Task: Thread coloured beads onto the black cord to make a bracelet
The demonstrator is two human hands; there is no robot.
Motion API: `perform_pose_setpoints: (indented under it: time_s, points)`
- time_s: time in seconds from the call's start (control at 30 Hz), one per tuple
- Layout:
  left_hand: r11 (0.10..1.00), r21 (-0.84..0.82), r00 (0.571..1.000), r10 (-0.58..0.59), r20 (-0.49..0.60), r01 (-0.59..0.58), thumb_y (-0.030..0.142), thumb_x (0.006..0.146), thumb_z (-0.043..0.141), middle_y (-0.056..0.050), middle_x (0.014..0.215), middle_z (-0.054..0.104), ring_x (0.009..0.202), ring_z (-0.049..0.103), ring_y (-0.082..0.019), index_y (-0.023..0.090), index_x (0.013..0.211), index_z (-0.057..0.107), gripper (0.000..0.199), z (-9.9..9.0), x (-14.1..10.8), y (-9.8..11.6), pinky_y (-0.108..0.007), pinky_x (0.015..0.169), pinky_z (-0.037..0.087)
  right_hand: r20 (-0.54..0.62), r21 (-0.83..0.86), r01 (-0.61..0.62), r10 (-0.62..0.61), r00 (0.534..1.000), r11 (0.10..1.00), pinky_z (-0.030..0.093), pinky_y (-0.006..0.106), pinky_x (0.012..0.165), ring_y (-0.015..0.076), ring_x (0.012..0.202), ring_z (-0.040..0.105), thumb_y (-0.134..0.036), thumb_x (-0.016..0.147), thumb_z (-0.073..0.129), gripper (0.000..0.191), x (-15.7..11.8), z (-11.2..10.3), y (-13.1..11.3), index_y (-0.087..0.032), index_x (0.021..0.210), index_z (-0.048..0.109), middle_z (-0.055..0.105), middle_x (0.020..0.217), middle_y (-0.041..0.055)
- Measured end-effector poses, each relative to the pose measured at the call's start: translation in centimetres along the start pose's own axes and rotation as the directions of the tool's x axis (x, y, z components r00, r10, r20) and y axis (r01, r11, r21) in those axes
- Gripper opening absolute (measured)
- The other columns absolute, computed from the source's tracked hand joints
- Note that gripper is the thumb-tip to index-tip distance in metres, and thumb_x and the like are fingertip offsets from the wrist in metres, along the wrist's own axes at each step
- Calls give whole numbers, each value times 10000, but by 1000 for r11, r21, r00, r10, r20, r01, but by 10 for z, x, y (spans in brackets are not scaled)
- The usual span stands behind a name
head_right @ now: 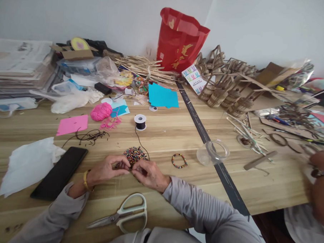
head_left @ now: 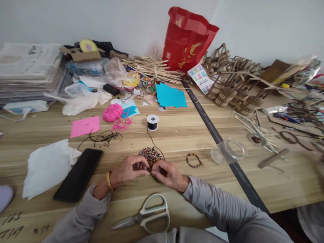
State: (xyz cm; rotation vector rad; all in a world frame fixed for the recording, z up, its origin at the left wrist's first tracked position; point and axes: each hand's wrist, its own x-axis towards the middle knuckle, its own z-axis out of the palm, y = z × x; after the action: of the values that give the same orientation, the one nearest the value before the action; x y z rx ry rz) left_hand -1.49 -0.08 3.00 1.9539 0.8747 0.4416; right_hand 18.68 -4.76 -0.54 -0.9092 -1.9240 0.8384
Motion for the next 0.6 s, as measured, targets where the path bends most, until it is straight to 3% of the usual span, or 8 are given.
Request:
perform_pose_setpoints:
  time_s: [0.3,0.4,0.5,0.6]
  points:
    - [995,-50,996,87,19,-86,266,811,615,-41,738,675,688,589,-138,133,762,691,161,7,1,-5,-234,669,445,29,-22,21,-20,999,1000,368,192,501,87,538,447,-284,903,510,160,0,-1,0,-152,830,562,529,642,-2]
    - [994,-92,998,62,6,-61,291,816,610,-45,752,687,710,595,-145,133,764,683,182,4,0,-10,-249,698,450,21,-42,54,-53,998,998,420,223,583,117,636,500,-271,894,522,122,0,-5,-3,-153,897,555,558,728,32]
    - [991,-132,1000,24,-16,-26,319,809,611,-44,742,675,712,588,-149,130,743,657,205,0,-1,-16,-259,699,453,35,-162,120,-116,993,979,432,259,643,156,730,529,-279,870,558,125,-4,-9,-4,-164,914,539,576,815,67]
    - [982,-191,1000,-5,-4,5,339,797,614,-38,723,649,682,570,-139,122,735,633,226,-2,-2,-21,-249,661,451,162,-344,177,-128,979,922,379,257,584,152,677,502,-306,866,573,138,-9,-11,-4,-171,854,546,564,793,57]
